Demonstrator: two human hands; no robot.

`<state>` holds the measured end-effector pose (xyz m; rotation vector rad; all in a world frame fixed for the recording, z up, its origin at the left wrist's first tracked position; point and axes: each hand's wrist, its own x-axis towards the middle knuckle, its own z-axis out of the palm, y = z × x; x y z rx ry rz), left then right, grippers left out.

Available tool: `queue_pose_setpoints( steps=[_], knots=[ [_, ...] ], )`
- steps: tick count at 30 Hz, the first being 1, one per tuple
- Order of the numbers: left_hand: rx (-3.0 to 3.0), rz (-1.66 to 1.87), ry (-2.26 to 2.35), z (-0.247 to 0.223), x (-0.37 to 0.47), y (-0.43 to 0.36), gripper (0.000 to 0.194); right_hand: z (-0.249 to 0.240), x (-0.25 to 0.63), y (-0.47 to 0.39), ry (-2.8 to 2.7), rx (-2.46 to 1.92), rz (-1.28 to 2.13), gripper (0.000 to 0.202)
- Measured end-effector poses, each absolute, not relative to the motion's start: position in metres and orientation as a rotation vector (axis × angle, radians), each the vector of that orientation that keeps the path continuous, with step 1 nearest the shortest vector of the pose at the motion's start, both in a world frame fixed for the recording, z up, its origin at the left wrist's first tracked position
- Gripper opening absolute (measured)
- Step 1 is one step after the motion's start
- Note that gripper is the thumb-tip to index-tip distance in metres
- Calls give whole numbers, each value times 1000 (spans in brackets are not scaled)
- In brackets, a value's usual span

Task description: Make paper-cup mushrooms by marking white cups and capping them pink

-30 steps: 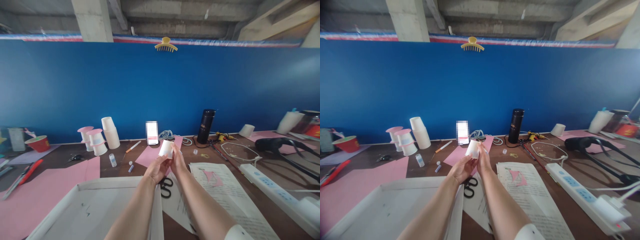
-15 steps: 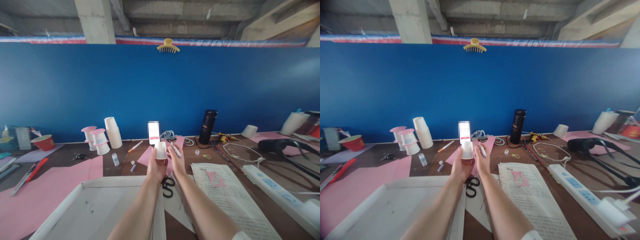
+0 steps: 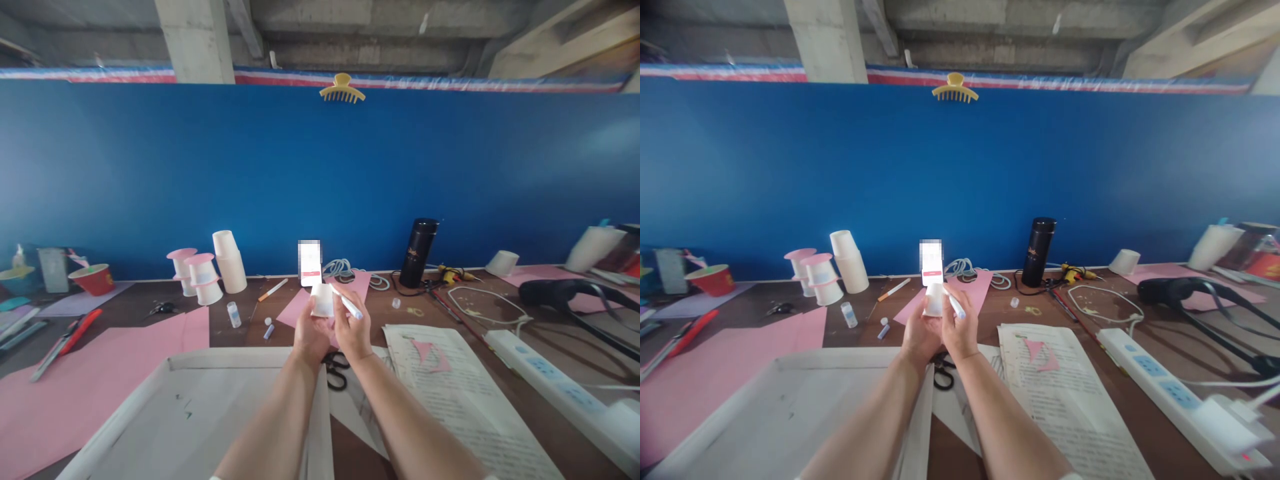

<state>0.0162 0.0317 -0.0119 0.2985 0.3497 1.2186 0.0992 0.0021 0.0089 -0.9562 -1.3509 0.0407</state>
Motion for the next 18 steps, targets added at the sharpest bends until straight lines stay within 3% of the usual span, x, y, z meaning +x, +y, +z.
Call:
queue_pose_setpoints(
  steps=[18],
  knots=[
    [378,1198,397,-9,18,31,32,7,99,3,-1394,-1032,64,30]
  ],
)
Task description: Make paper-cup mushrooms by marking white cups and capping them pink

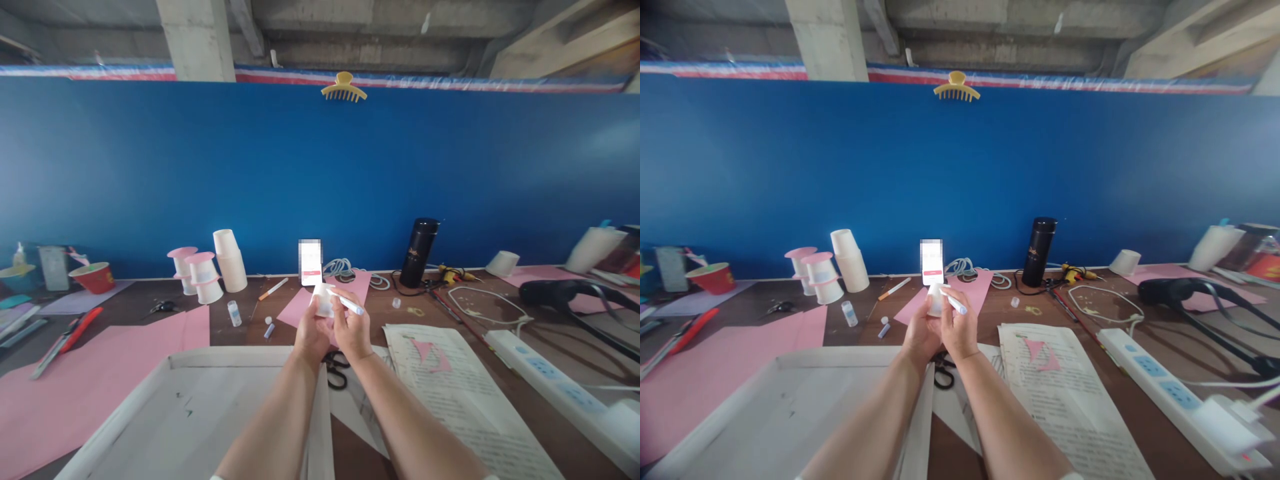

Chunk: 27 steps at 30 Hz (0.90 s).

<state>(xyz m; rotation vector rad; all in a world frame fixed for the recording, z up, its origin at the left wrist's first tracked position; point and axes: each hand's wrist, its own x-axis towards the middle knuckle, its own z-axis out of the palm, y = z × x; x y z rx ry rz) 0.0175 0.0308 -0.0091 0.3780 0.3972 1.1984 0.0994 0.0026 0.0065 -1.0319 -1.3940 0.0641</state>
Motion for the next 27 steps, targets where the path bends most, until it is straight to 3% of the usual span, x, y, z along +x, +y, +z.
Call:
queue_pose_setpoints(
  steps=[27],
  knots=[
    [342,1166,416,-10,17,30,31,6,101,4,-1409,-1048,-18,29]
  ],
)
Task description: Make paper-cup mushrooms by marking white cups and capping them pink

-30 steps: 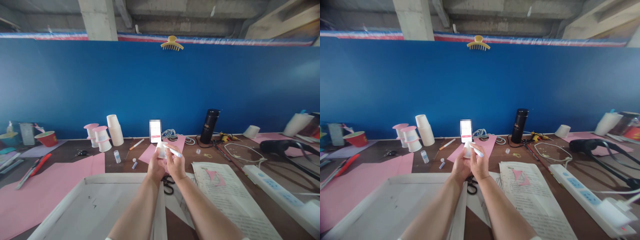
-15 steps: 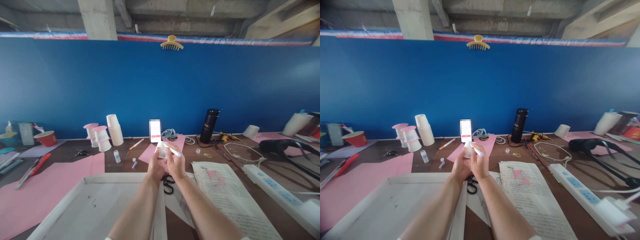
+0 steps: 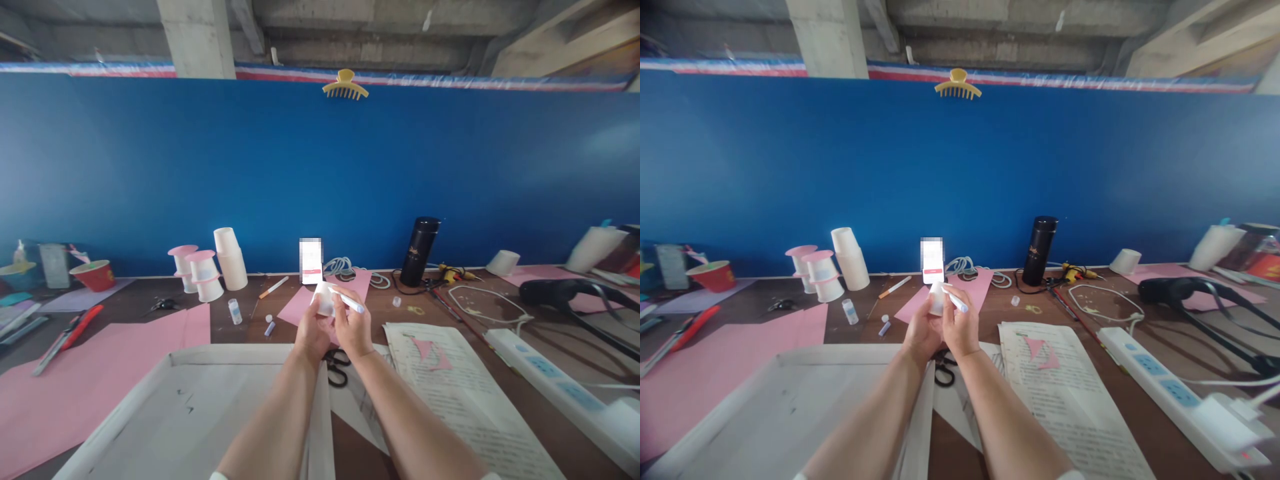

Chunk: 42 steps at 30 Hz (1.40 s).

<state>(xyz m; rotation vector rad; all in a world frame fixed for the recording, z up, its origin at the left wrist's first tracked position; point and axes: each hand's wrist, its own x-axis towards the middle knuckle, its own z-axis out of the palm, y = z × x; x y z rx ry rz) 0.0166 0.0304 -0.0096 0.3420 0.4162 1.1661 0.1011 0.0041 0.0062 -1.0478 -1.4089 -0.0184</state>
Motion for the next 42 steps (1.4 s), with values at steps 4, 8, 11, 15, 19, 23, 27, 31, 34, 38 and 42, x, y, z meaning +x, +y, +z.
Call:
queue_pose_setpoints(
  steps=[4,8,11,15,19,23,27,31,34,38,42],
  knots=[
    [335,1187,432,-9,16,30,30,6,101,5,-1424,-1052,-44,29],
    [322,1207,445,-10,17,30,28,6,101,5,-1419,-1058,-63,29],
    [323,1216,448,-10,17,30,28,5,101,6,-1419,-1058,-80,29],
    [321,1221,463,-10,18,30,28,5,101,7,-1423,-1048,-111,27],
    [314,1219,474,-9,18,30,28,4,101,7,-1433,-1044,-125,25],
    [325,1212,460,-9,17,30,30,4,100,6,-1439,-1049,-131,25],
    [316,1212,453,-10,17,31,29,4,100,6,-1435,-1057,-133,25],
    [312,1201,436,-9,18,31,28,4,100,7,-1441,-1055,-138,25],
    [313,1203,428,-10,18,31,30,4,100,7,-1443,-1052,-136,25],
    [349,1193,420,-11,17,31,31,3,100,6,-1438,-1059,-126,25],
    [363,1191,398,-12,17,32,31,3,100,5,-1446,-1054,-117,25]
  ],
)
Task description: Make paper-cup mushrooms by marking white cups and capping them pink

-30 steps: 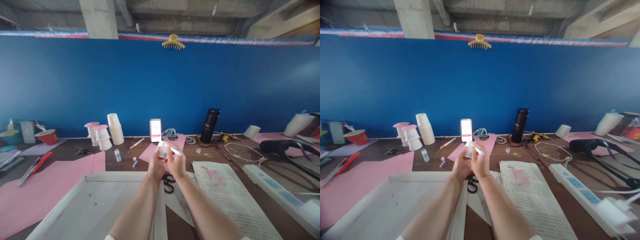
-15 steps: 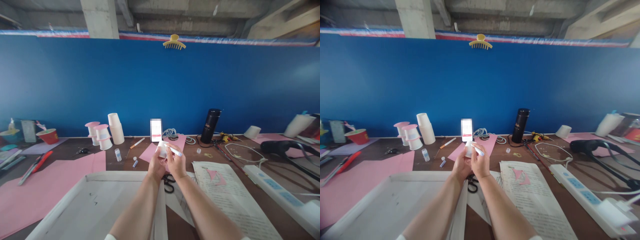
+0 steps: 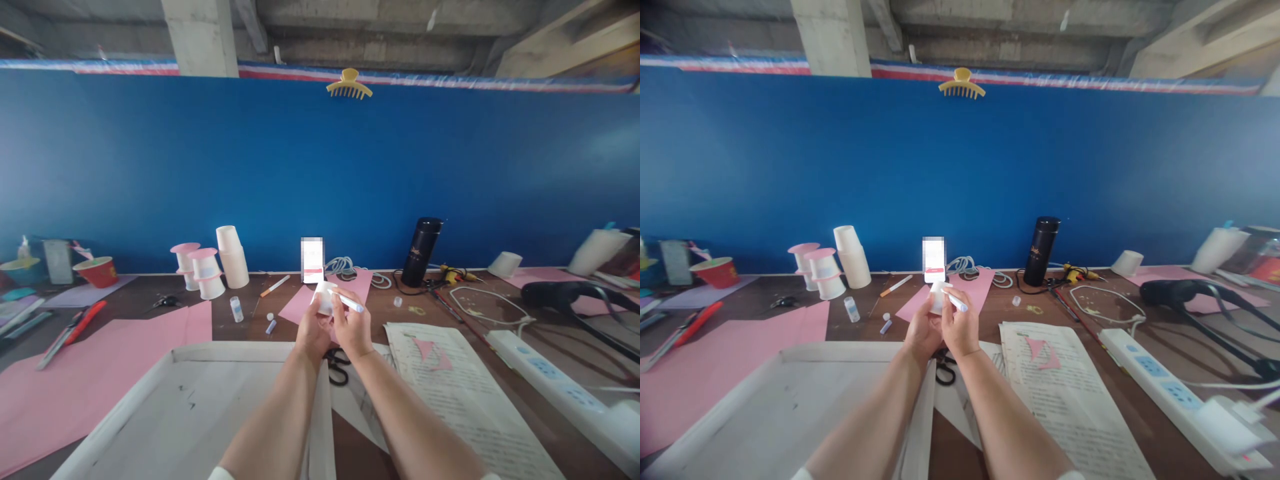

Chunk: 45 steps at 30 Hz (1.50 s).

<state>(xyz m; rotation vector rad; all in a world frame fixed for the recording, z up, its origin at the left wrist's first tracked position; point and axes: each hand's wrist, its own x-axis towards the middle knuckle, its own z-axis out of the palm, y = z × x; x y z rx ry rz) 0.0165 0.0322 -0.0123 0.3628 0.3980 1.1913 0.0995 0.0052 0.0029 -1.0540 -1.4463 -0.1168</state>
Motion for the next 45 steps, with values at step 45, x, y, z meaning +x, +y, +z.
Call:
queue_pose_setpoints(
  steps=[45],
  knots=[
    [308,1167,367,-10,15,32,26,-1,94,6,-1479,-1098,-109,22]
  ],
)
